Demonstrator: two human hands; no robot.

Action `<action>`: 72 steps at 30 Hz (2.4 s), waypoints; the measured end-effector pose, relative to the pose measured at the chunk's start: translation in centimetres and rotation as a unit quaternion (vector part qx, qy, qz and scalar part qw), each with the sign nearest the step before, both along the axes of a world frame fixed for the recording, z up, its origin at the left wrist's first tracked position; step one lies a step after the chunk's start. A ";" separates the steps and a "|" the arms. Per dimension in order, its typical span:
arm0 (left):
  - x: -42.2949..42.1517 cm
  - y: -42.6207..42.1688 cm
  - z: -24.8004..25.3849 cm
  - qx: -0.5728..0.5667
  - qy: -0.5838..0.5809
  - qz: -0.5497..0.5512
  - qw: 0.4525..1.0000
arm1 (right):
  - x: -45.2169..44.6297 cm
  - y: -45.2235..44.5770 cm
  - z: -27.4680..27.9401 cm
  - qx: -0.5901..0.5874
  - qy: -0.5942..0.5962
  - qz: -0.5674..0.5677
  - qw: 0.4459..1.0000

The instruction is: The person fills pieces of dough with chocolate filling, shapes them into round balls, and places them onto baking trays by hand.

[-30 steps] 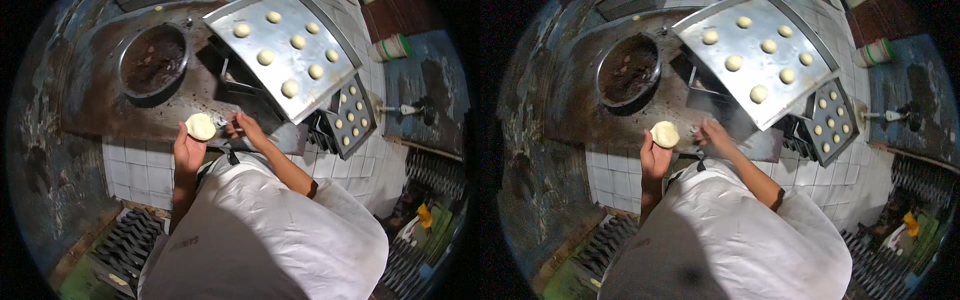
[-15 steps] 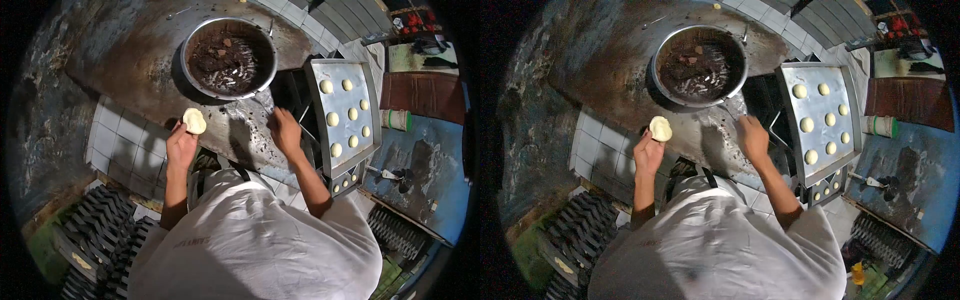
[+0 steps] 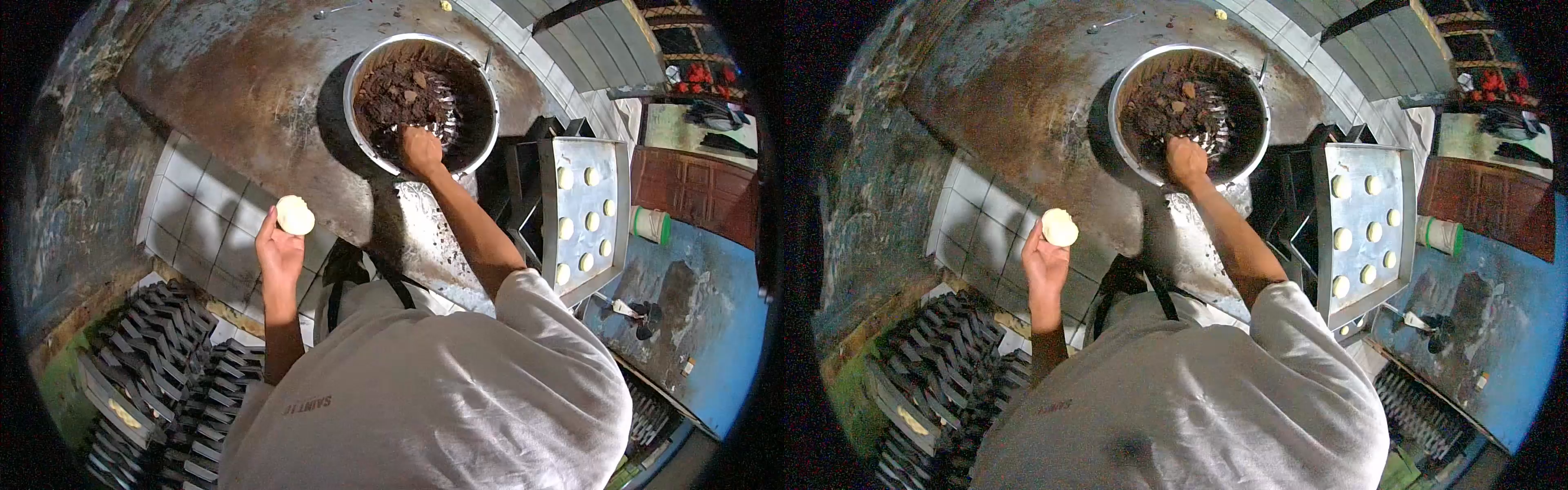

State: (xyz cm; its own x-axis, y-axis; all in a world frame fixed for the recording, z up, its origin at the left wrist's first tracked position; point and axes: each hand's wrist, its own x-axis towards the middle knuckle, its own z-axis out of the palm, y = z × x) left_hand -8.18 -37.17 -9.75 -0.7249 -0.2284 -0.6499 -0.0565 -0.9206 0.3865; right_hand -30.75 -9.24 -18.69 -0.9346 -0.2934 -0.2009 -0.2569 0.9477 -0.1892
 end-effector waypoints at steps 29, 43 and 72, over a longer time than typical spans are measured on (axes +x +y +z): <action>3.8 34.9 9.6 0.165 0.201 -0.284 0.923 | 41.4 29.7 1.0 -0.608 -0.105 -0.371 0.694; 9.0 38.7 10.1 -0.109 0.216 -0.443 0.863 | 36.6 29.3 20.4 -0.714 -0.204 -0.225 0.631; 7.0 25.0 17.1 -0.096 0.410 -0.315 0.851 | 32.1 10.2 28.7 -0.641 0.079 -0.227 0.729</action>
State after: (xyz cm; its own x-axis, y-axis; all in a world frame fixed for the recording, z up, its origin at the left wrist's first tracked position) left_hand -1.22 -12.18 7.30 -0.9346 0.3275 0.1387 -0.1536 -0.7234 0.6732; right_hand 1.36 0.99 10.01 -0.9755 0.2019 0.0877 -0.0870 0.0122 -0.9961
